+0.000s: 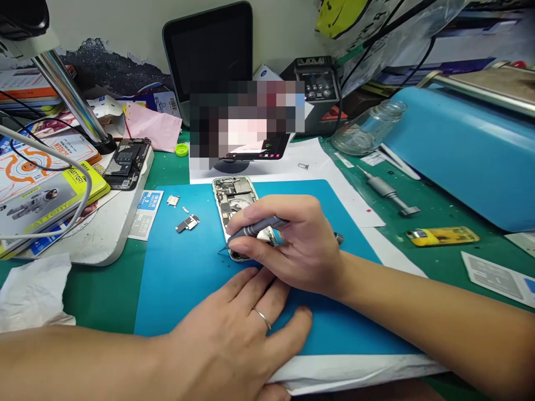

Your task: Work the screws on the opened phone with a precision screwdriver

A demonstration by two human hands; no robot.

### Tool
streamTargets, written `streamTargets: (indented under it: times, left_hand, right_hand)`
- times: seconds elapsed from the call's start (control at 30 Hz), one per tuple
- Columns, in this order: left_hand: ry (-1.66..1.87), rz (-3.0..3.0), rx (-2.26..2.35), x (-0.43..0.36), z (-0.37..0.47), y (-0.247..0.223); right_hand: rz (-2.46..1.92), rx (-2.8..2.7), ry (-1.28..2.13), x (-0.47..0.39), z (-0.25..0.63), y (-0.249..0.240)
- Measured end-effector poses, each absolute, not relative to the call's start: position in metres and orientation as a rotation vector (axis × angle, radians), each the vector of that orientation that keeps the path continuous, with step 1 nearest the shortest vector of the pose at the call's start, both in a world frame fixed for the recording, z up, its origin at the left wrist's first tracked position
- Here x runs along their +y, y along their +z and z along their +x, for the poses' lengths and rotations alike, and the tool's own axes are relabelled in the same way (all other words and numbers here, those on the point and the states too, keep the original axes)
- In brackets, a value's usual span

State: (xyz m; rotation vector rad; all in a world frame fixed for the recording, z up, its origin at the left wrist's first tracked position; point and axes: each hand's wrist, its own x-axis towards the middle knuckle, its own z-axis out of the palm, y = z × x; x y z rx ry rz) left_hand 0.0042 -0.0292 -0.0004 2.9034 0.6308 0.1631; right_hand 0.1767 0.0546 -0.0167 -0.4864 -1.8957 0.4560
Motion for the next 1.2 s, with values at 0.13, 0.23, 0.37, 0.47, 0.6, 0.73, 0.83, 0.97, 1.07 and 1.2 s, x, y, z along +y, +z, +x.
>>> streamTargets:
  times: [0.13,0.23,0.37,0.47,0.6,0.73,0.83,0.97,1.07,1.2]
  left_hand:
    - [0.344,2.962,0.545,-0.026,0.007,0.003]
    - [0.705,2.945,0.344,-0.021,0.01,0.009]
    - [1.02,2.831,0.413,-0.005,0.006,0.021]
    - [1.099,2.75,0.646,0.012,-0.003,0.026]
    - [1.184,2.637,0.892,0.034,-0.014,0.02]
    - [1.16,2.578,1.057,0.048,-0.018,0.01]
    - [1.102,2.557,1.09,0.052,-0.018,0.006]
    - [1.048,2.553,1.072,0.053,-0.019,0.004]
    - [1.024,2.56,1.046,0.053,-0.019,0.002]
    - [1.023,2.575,1.01,0.052,-0.017,0.002]
  right_hand:
    - [-0.445,-1.78,0.419,0.057,0.177,-0.015]
    - [-0.388,-1.698,0.393,0.059,0.177,-0.01]
    - [-0.484,-1.483,0.486,0.063,0.179,-0.004]
    - [-0.56,-1.358,0.552,0.07,0.183,-0.002]
    - [-0.61,-1.268,0.62,0.076,0.186,-0.002]
    - [-0.587,-1.28,0.623,0.074,0.186,-0.003]
    - [-0.575,-1.325,0.596,0.072,0.187,-0.002]
    - [-0.592,-1.368,0.51,0.07,0.188,-0.002]
    - [-0.608,-1.411,0.447,0.069,0.187,-0.002]
    - [-0.581,-1.433,0.422,0.069,0.187,-0.003]
